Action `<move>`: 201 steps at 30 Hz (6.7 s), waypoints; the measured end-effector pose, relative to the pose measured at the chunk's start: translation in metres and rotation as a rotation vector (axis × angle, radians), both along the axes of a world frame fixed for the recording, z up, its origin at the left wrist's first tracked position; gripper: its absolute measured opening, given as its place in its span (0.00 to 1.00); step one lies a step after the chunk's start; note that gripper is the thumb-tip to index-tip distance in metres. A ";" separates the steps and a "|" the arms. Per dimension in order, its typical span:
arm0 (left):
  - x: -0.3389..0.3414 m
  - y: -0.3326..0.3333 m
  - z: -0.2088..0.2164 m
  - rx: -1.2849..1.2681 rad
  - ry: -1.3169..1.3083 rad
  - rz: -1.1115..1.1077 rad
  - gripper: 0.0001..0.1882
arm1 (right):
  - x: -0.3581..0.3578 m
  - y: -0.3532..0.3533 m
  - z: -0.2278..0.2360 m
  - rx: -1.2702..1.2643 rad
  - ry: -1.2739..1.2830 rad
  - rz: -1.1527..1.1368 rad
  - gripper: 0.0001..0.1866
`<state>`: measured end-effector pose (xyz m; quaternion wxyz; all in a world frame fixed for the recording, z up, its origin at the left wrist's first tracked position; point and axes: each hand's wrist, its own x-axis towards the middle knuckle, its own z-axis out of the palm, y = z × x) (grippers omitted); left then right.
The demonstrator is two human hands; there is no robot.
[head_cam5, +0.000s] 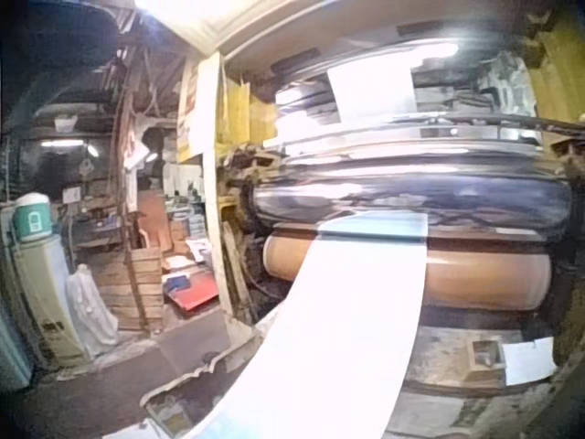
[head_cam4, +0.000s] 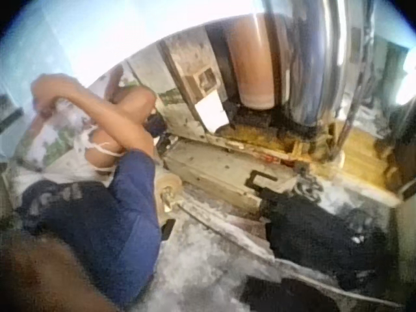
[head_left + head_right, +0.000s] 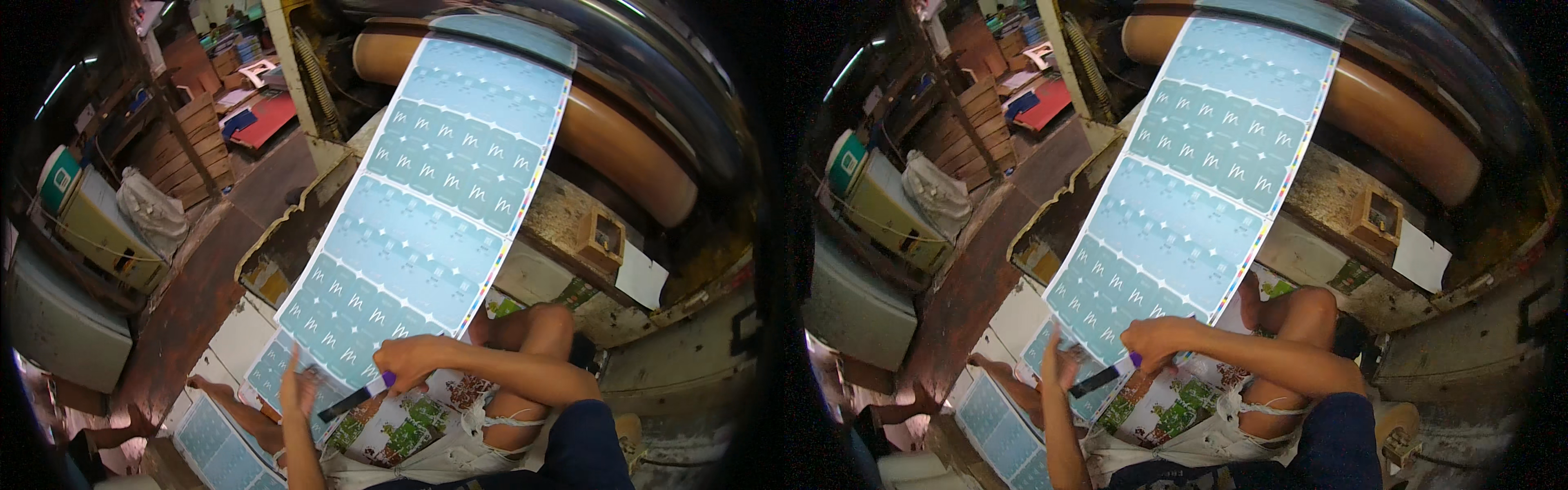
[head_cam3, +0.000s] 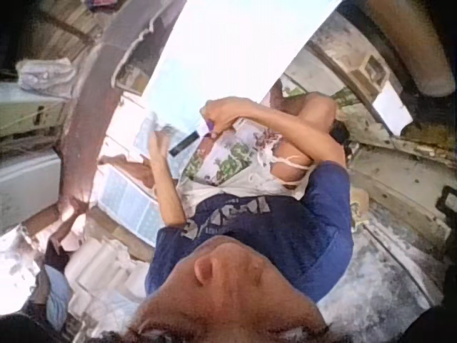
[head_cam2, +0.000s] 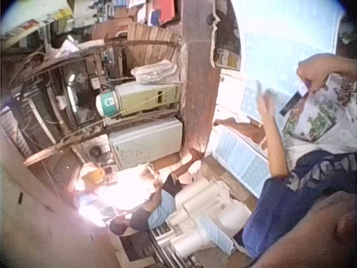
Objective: The person cuts sections of a printed paper roll using a blade as it feeds through a large industrial roller machine.
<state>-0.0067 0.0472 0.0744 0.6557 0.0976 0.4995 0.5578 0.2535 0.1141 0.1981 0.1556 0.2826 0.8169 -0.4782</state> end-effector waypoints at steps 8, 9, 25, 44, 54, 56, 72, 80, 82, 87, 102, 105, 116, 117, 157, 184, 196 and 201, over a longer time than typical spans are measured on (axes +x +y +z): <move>0.067 -0.011 -0.011 -0.028 0.018 -0.196 0.22 | 0.001 0.007 -0.025 -0.112 -0.040 0.125 0.18; 0.066 -0.012 -0.017 -0.025 0.015 -0.196 0.22 | 0.005 0.011 -0.025 -0.110 -0.043 0.125 0.18; -0.008 -0.073 -0.014 0.074 0.277 0.015 0.28 | 0.308 0.175 0.095 0.973 0.907 -1.621 0.14; -0.058 -0.140 0.000 0.046 0.282 0.059 0.27 | 0.283 0.173 0.032 0.759 0.848 -1.861 0.26; -0.133 -0.184 -0.002 -0.084 0.250 0.146 0.24 | 0.318 0.197 -0.006 0.424 0.850 -1.622 0.15; -0.137 -0.192 0.006 -0.103 0.293 0.147 0.24 | 0.297 0.196 0.007 0.337 1.056 -1.570 0.15; -0.210 -0.205 -0.079 -0.283 0.772 0.113 0.19 | 0.204 0.098 0.060 0.039 1.823 -1.277 0.41; -0.258 -0.211 -0.110 -0.280 0.911 0.235 0.18 | 0.192 0.119 0.086 0.197 1.647 -1.455 0.51; -0.249 -0.192 -0.123 -0.219 0.837 0.242 0.18 | 0.184 0.120 0.088 0.393 1.593 -1.407 0.52; -0.197 -0.139 -0.148 -0.210 0.624 0.257 0.20 | 0.187 0.118 0.085 0.124 1.715 -1.303 0.47; -0.178 -0.146 -0.232 -0.810 1.539 -0.472 0.69 | 0.116 0.065 0.100 0.186 1.904 -0.950 0.39; -0.205 -0.185 -0.281 -0.973 1.374 -0.437 0.68 | 0.083 0.040 0.109 0.064 1.894 -0.931 0.43; -0.242 -0.200 -0.282 -1.023 1.582 -0.445 0.69 | -0.040 -0.046 0.143 -0.226 1.708 -1.011 0.48; -0.252 -0.208 -0.281 -1.065 1.642 -0.433 0.69 | -0.056 -0.051 0.146 -0.077 1.593 -1.190 0.43; -0.080 -0.177 0.181 0.318 -0.209 0.101 0.26 | -0.142 -0.251 0.142 -0.197 0.859 -1.494 0.12; -0.107 -0.241 0.140 0.026 0.301 0.203 0.33 | 0.187 -0.028 0.153 0.721 0.796 -1.725 0.19; -0.146 -0.273 0.081 0.028 0.303 0.178 0.36 | 0.221 0.045 0.103 0.587 0.697 -1.417 0.15; -0.153 -0.287 0.082 -0.053 0.294 0.199 0.37 | 0.199 0.032 0.107 0.893 0.623 -1.459 0.12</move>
